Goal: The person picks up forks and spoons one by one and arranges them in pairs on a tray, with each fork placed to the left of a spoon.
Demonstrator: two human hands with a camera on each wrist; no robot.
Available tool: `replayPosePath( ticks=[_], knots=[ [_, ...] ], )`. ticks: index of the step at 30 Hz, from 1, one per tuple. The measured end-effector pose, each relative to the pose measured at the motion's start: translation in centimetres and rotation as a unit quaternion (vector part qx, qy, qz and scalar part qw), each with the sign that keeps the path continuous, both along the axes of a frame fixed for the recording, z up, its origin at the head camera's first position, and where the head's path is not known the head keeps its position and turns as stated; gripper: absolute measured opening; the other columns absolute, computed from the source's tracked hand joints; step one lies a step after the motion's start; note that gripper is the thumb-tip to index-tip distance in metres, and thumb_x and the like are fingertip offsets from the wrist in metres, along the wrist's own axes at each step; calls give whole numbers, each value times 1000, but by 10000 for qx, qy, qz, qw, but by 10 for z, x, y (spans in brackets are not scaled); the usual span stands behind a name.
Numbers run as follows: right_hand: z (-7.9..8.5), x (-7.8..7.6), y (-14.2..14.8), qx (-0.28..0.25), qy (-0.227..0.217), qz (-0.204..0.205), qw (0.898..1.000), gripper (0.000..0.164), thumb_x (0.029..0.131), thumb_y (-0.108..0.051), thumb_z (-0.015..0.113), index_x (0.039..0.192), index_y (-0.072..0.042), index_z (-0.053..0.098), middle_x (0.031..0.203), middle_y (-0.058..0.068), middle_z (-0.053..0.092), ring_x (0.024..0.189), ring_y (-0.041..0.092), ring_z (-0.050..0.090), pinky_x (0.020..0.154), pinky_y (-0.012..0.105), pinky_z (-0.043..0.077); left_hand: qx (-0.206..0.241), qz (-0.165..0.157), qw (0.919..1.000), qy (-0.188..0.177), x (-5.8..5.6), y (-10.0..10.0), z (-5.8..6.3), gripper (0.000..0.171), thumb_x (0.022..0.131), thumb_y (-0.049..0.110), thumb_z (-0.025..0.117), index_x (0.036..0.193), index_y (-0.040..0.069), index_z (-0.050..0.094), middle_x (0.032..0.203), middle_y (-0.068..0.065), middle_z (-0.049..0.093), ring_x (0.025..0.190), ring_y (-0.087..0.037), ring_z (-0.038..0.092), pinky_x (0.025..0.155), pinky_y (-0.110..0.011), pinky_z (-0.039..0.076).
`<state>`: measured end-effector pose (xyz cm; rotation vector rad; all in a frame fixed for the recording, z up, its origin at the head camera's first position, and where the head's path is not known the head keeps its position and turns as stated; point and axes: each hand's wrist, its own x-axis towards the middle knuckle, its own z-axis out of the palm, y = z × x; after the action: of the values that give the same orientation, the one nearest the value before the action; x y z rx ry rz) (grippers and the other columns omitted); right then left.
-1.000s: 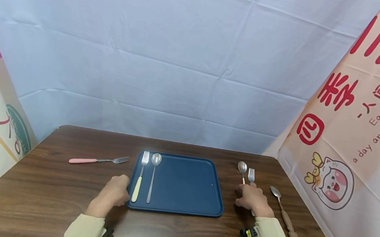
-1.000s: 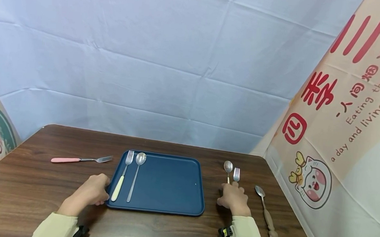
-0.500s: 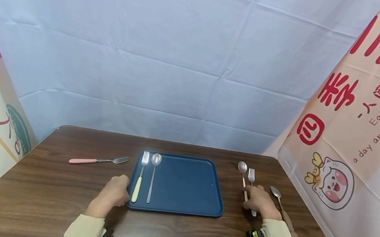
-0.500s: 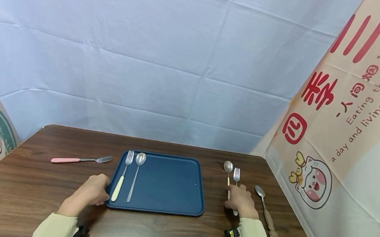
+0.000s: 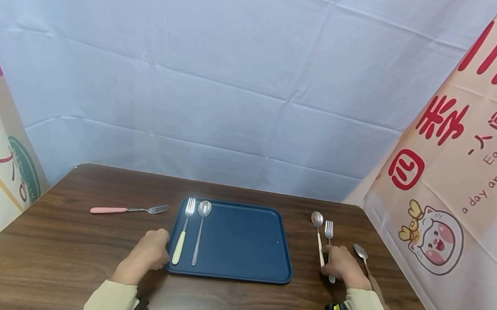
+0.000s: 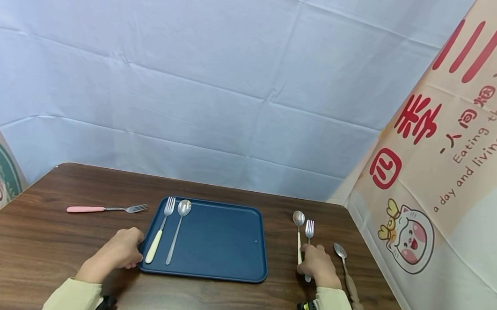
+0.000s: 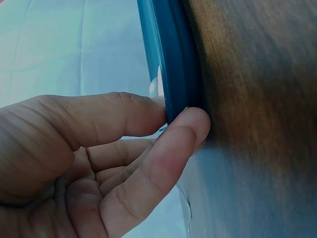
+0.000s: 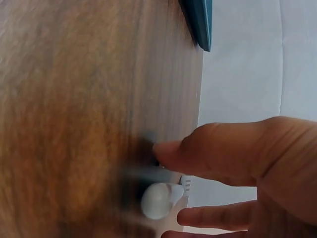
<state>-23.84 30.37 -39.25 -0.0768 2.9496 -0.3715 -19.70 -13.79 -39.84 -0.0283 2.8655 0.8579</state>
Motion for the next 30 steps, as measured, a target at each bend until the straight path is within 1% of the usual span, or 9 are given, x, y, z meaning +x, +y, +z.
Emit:
replayPosePath(
  ticks=[3, 8, 11, 15, 17, 19, 22, 26, 30],
  knots=[
    [0, 0, 2, -102, -71, 2, 9999, 49, 68, -2, 72, 113, 9, 58, 101, 24, 58, 87, 31, 53, 68, 41, 44, 16, -8, 10000, -8, 0, 0, 0, 10, 70, -13, 58, 74, -5, 54, 56, -9, 51, 45, -15, 52, 42, -25, 42],
    [-1, -1, 3, -267, -216, -58, 9994, 45, 69, -1, 69, 111, 12, 57, 98, 22, 60, 73, 25, 51, 63, 38, 42, -16, -39, 10000, -7, 1, 0, 1, 9, 70, -13, 58, 74, -5, 55, 56, -9, 51, 45, -15, 52, 42, -25, 42],
    [0, 1, 2, -357, -294, -191, 9987, 43, 70, 0, 68, 110, 12, 57, 93, 19, 61, 64, 22, 50, 57, 35, 41, -62, -80, 9999, -18, 1, -1, 2, 9, 71, -13, 58, 75, -6, 55, 57, -9, 51, 45, -16, 52, 42, -26, 42],
    [0, 4, 1, -401, -193, -314, 9985, 39, 69, 3, 68, 106, 12, 59, 86, 19, 60, 51, 20, 50, 46, 31, 41, -80, -115, 9999, -14, 1, 0, 3, 9, 71, -13, 58, 75, -6, 55, 58, -9, 51, 46, -16, 52, 43, -26, 42],
    [0, 4, 2, -348, -85, -277, 9990, 36, 68, 5, 67, 102, 11, 61, 83, 19, 60, 50, 20, 50, 44, 30, 41, -77, -121, 9999, 3, 1, 0, 4, 9, 71, -13, 59, 74, -5, 54, 57, -9, 51, 46, -16, 52, 43, -26, 42],
    [0, 4, 2, -301, -27, -201, 9993, 33, 67, 7, 64, 100, 10, 62, 83, 19, 61, 51, 20, 50, 46, 30, 40, -91, -105, 9999, 3, 1, 0, 4, 10, 71, -13, 59, 74, -4, 54, 57, -9, 51, 45, -16, 52, 43, -26, 42],
    [0, 5, 3, -338, -60, -178, 9993, 33, 68, 9, 58, 101, 11, 62, 87, 21, 62, 52, 20, 50, 46, 30, 38, -80, -80, 9999, -8, 0, 0, 3, 11, 70, -13, 59, 72, -3, 54, 56, -8, 51, 45, -16, 52, 43, -26, 42],
    [0, 6, 3, -474, -142, -288, 9984, 35, 69, 10, 55, 104, 13, 61, 90, 23, 61, 50, 20, 49, 44, 28, 36, -72, -72, 9999, -16, 0, -1, 2, 11, 70, -13, 59, 72, -3, 55, 55, -8, 52, 45, -16, 53, 43, -27, 43],
    [0, 6, 3, -515, -165, -330, 9980, 34, 69, 10, 55, 102, 14, 60, 85, 20, 61, 50, 20, 49, 44, 28, 37, -61, -77, 9999, -31, 0, 0, 2, 11, 71, -13, 59, 74, -4, 55, 56, -8, 52, 45, -16, 53, 43, -27, 43]
  ],
)
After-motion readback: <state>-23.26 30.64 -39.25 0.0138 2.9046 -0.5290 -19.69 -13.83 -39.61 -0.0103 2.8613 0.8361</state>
